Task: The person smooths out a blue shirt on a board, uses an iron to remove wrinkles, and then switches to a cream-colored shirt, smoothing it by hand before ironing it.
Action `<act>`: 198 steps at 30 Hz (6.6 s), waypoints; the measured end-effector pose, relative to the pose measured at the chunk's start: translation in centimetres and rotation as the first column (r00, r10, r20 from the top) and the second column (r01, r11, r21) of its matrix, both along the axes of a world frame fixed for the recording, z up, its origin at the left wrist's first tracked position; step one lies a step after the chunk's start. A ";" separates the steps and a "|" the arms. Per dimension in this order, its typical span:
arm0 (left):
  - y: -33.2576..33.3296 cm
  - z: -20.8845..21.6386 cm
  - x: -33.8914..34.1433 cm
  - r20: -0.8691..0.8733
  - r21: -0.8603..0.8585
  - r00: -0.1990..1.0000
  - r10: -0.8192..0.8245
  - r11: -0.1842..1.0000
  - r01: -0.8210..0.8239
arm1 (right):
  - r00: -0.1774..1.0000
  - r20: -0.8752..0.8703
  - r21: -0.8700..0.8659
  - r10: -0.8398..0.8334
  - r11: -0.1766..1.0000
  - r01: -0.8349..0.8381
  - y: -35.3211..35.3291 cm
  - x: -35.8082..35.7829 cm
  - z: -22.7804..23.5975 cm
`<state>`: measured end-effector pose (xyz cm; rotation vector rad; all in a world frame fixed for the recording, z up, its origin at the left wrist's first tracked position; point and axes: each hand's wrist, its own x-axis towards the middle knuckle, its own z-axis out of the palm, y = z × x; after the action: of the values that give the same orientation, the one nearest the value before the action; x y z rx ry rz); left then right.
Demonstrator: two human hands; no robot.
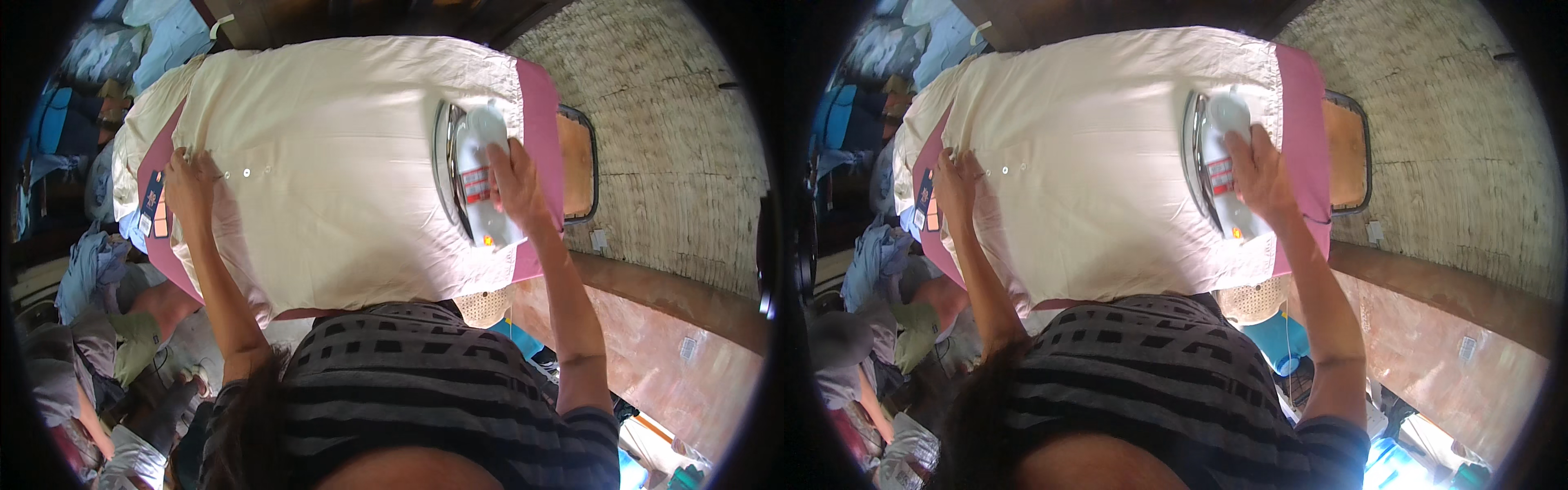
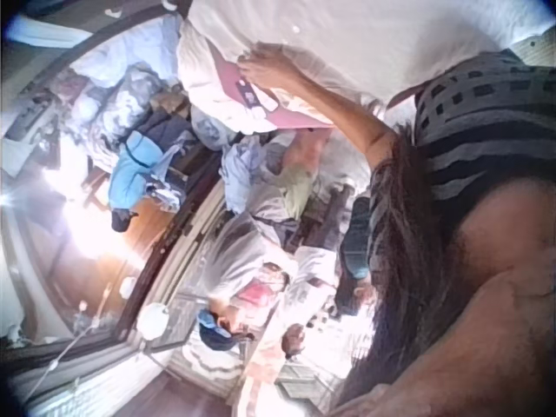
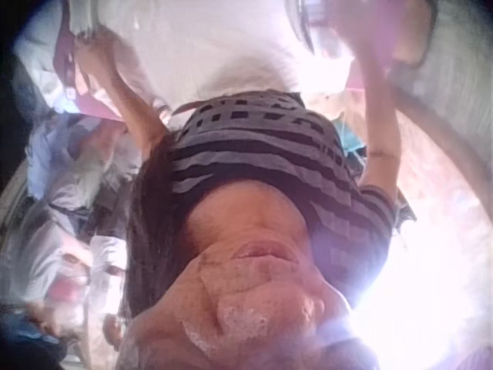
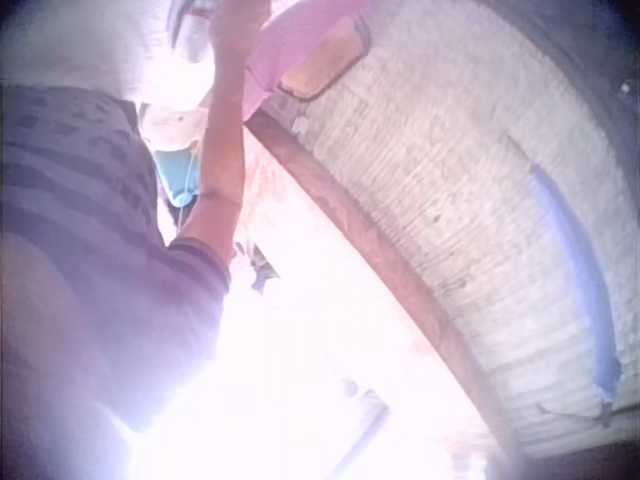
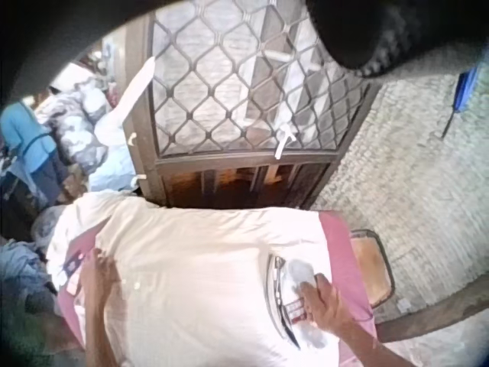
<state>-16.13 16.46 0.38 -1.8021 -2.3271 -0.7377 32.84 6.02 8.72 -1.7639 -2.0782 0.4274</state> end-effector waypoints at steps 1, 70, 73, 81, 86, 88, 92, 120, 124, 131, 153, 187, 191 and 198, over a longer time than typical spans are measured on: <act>-0.5 0.5 2.2 -0.161 0.115 0.987 0.001 0.993 0.018 | 0.992 0.114 0.085 0.046 0.995 -0.056 -1.5 0.3 -0.2; -12.7 0.6 -0.8 0.156 0.214 0.988 0.017 0.975 -0.051 | 0.774 -0.138 -0.342 0.618 0.704 -0.622 8.3 -16.1 4.4; -10.6 -0.6 -0.4 0.107 0.138 0.991 0.074 0.987 -0.089 | 0.774 -0.111 -0.358 0.623 0.701 -0.616 6.6 -15.9 5.1; -8.0 -0.1 -0.8 0.474 0.126 0.875 0.102 0.975 -0.182 | 0.836 -0.163 -0.367 0.524 0.754 -0.544 6.1 -16.9 4.0; -8.0 -0.1 -1.0 0.510 0.178 0.854 0.104 0.958 -0.224 | 0.828 -0.195 -0.439 0.526 0.708 -0.553 5.6 -19.8 4.8; -7.9 -0.4 -1.6 0.494 0.129 0.864 0.097 0.975 -0.183 | 0.803 -0.206 -0.375 0.559 0.713 -0.592 5.6 -20.0 4.6; -7.7 -0.5 -1.7 0.530 0.104 0.839 0.122 0.973 -0.207 | 0.797 -0.295 -0.438 0.527 0.667 -0.603 5.6 -22.1 5.0; -13.6 -3.7 -5.9 0.117 0.204 0.953 0.281 0.932 -0.300 | 0.709 -0.218 -0.361 0.671 0.620 -0.697 4.4 -27.4 3.1; -14.0 -2.8 1.5 0.129 0.338 0.981 -0.142 0.937 0.091 | 0.693 -0.189 -0.348 0.696 0.612 -0.710 3.4 -19.5 3.3; -16.1 -1.5 8.1 -0.007 -0.145 0.976 -0.216 0.966 0.213 | 0.891 -0.055 -0.423 0.450 0.798 -0.429 -2.4 -8.0 3.7; 7.6 1.0 -5.9 0.373 0.094 0.925 -0.078 0.995 0.046 | 0.851 -0.039 -0.293 0.524 0.808 -0.511 15.8 -15.4 5.3; -1.5 -3.3 6.3 -0.240 -0.102 0.962 -0.128 0.989 0.107 | 0.756 -0.004 -0.334 0.654 0.712 -0.618 19.4 -8.8 5.8; -3.3 -2.2 10.3 -0.233 0.009 0.959 -0.161 0.986 0.168 | 0.774 -0.014 -0.337 0.632 0.726 -0.599 18.7 -3.6 5.4; -11.9 -0.2 28.8 0.046 -0.126 0.763 -0.645 0.754 0.645 | 0.821 -0.012 -0.318 0.570 0.777 -0.544 16.7 3.7 5.3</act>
<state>12.63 4.55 0.19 -2.7118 -1.7455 -0.6403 36.50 22.68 14.01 -1.2781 -2.7136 0.9005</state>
